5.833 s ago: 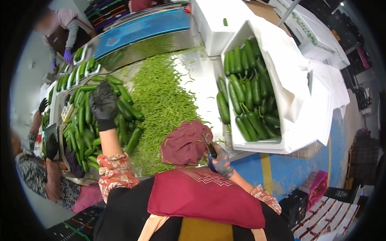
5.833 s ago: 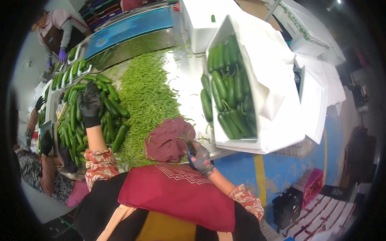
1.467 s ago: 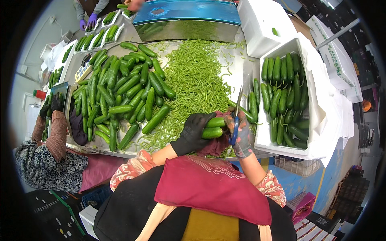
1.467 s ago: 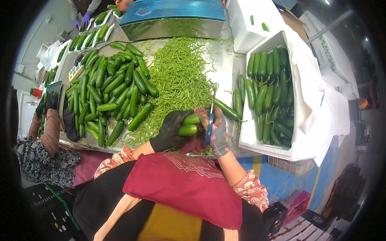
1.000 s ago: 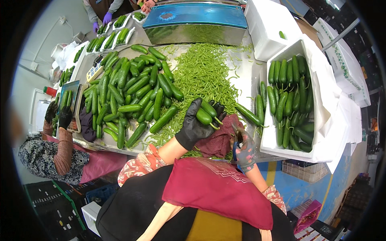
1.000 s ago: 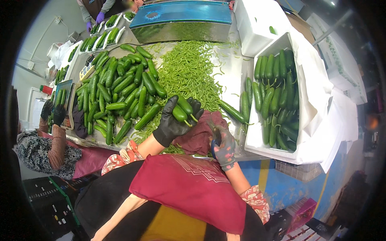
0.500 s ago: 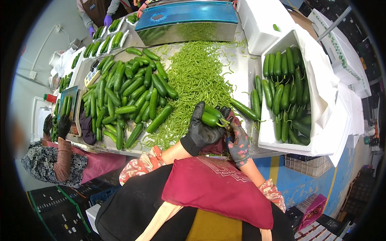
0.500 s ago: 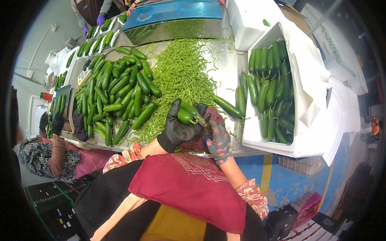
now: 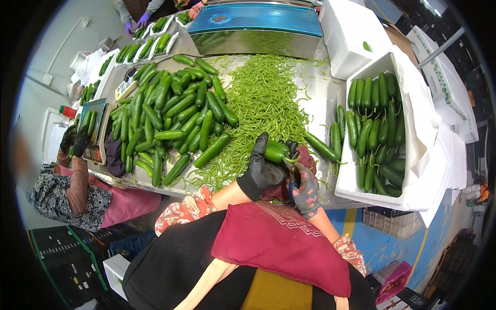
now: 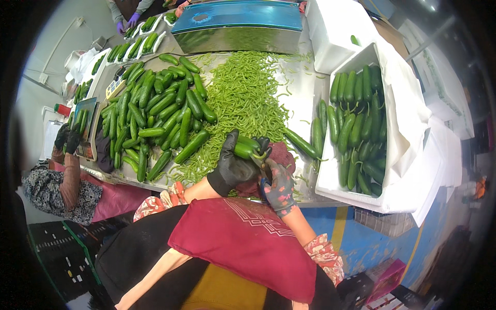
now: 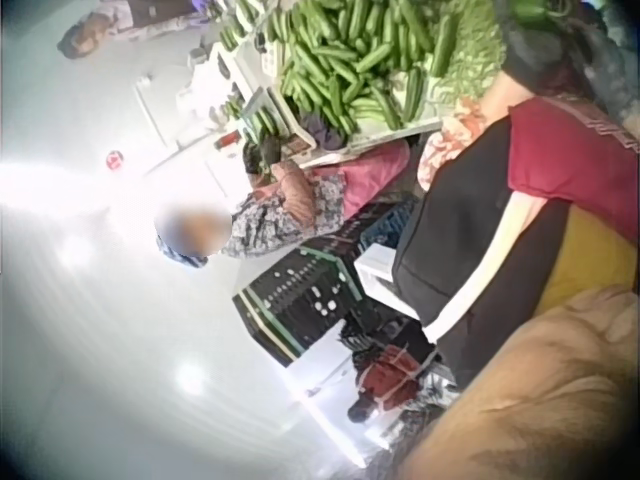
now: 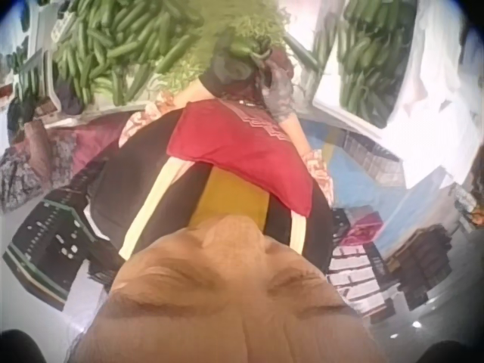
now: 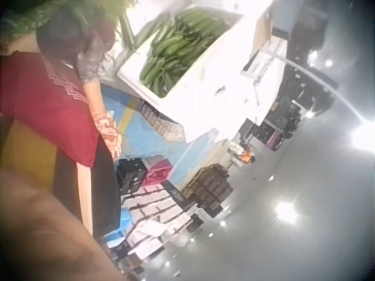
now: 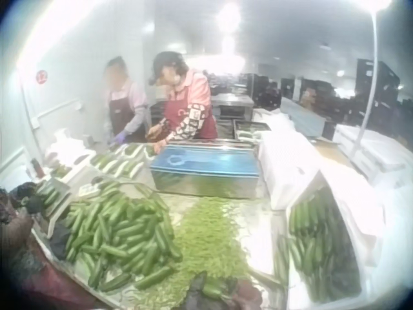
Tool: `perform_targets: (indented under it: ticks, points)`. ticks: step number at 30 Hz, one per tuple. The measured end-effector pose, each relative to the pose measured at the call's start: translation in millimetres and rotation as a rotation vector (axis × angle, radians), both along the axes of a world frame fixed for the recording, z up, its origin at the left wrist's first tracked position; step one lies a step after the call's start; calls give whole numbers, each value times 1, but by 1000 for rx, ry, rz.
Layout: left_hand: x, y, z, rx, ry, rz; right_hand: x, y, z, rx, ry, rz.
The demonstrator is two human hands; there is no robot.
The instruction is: The person trims the ends of cucumbers using scissors and places them into a white styrofoam box. The person repeatedly picks cucumbers from a pile, snips the ends, and deposits the trimmed cucumbers into the box.
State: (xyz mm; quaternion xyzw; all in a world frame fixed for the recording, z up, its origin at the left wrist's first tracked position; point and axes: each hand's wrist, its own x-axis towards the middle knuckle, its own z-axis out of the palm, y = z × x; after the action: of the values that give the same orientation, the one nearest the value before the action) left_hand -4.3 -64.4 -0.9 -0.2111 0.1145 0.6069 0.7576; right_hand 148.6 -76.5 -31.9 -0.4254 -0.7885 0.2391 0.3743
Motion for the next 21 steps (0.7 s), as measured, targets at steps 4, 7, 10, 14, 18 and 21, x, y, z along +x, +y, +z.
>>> perform_targets:
  ticks: [4,7,10,14,18,21]
  points:
    - [-20,-7,7,-77,75,99,-4,-7,-6,-461,244,173]
    - [-67,6,2,38,86,165,9,-6,-41,-904,568,134]
    - [-144,25,20,259,317,420,25,-10,-60,-1166,1028,146]
    - [-221,33,46,326,423,708,32,-21,-41,-1115,949,40]
    - [-137,61,45,486,765,412,44,-27,-57,-1104,586,-154]
    - [-52,87,-5,718,1701,-223,53,-32,-49,-1062,610,-157]
